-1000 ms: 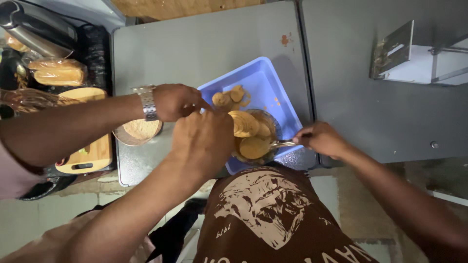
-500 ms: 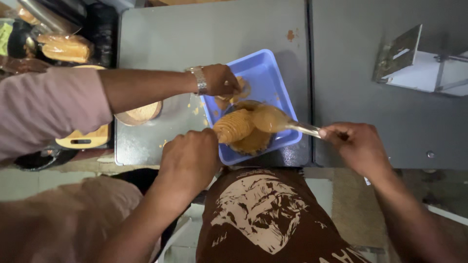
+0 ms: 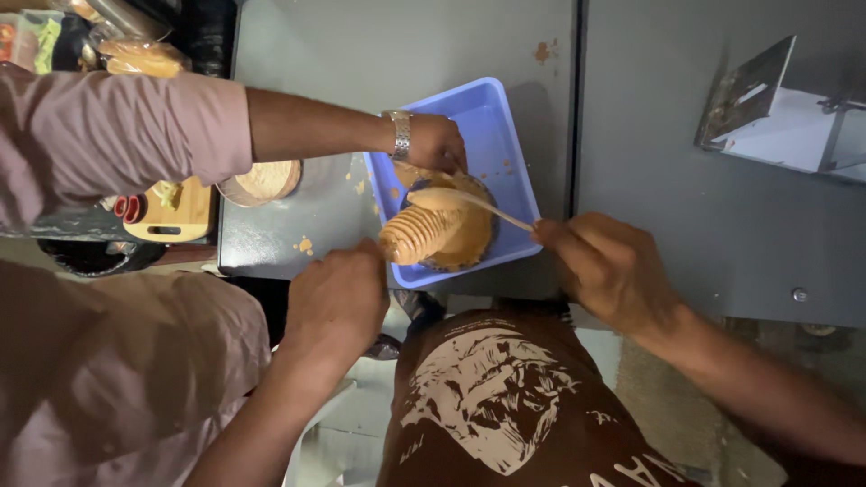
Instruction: The person applies a orange-colored batter to a spiral-cut potato on a skewer using a spoon, and then coats it with a dry seasoning powder from a bowl by hand.
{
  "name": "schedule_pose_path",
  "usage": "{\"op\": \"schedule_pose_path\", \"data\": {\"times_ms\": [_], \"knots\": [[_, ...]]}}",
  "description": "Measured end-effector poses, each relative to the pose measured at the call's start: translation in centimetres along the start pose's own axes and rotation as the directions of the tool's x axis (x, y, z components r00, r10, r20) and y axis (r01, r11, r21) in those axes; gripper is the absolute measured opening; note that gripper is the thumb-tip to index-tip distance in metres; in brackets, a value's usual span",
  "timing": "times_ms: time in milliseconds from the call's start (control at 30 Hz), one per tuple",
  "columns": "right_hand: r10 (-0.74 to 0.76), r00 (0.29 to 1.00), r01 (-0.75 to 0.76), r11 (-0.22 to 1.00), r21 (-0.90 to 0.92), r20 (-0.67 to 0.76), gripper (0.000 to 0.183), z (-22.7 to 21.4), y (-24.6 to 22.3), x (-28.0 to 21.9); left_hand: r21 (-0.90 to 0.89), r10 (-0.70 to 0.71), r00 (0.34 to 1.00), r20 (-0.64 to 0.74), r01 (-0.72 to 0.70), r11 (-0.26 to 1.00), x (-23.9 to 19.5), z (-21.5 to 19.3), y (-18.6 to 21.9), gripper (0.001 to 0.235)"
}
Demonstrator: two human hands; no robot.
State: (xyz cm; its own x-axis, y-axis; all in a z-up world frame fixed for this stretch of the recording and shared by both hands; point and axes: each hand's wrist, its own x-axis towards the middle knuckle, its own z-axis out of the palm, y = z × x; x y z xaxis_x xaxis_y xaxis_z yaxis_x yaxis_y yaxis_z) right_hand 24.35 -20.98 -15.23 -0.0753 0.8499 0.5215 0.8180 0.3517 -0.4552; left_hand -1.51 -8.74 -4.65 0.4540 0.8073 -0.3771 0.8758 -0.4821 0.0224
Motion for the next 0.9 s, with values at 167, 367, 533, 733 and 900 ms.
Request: {"op": "schedule_pose_path", "data": {"times_ms": [167,367,533,733,900], "knots": [[-0.05,0.998,0.047,0.996,-0.075,-0.04,0.019,0.9,1.2,-0.8,0.016,-0.038,0.999,-0.003,0.038,0.999,-0.2,-0.2,0.5,0.016],[-0.033,0.999,0.032,0.999,-0.032,-0.036,0.017,1.7,2.7,-0.9,-0.003,-0.1,0.995,0.031,0.1,0.995,-0.3,-0.7,0.9,0.016],[0.11,0.993,-0.106,0.99,0.097,-0.043,0.019,1.9,3.0,-0.3,0.0,-0.121,0.993,-0.018,0.121,0.993,0.1,-0.3,0.9,0.011],[0.258,0.95,-0.23,0.96,0.161,-0.178,0.014,2.8,3.5,0.6,-0.076,-0.086,0.983,-0.165,0.074,0.994,0.1,1.3,-0.2,0.007],[0.159,0.955,-0.113,0.976,0.187,-0.251,0.019,4.5,4.3,0.3,-0.181,-0.111,0.953,-0.283,0.06,0.982,-1.0,3.5,-0.4,0.007]]}}
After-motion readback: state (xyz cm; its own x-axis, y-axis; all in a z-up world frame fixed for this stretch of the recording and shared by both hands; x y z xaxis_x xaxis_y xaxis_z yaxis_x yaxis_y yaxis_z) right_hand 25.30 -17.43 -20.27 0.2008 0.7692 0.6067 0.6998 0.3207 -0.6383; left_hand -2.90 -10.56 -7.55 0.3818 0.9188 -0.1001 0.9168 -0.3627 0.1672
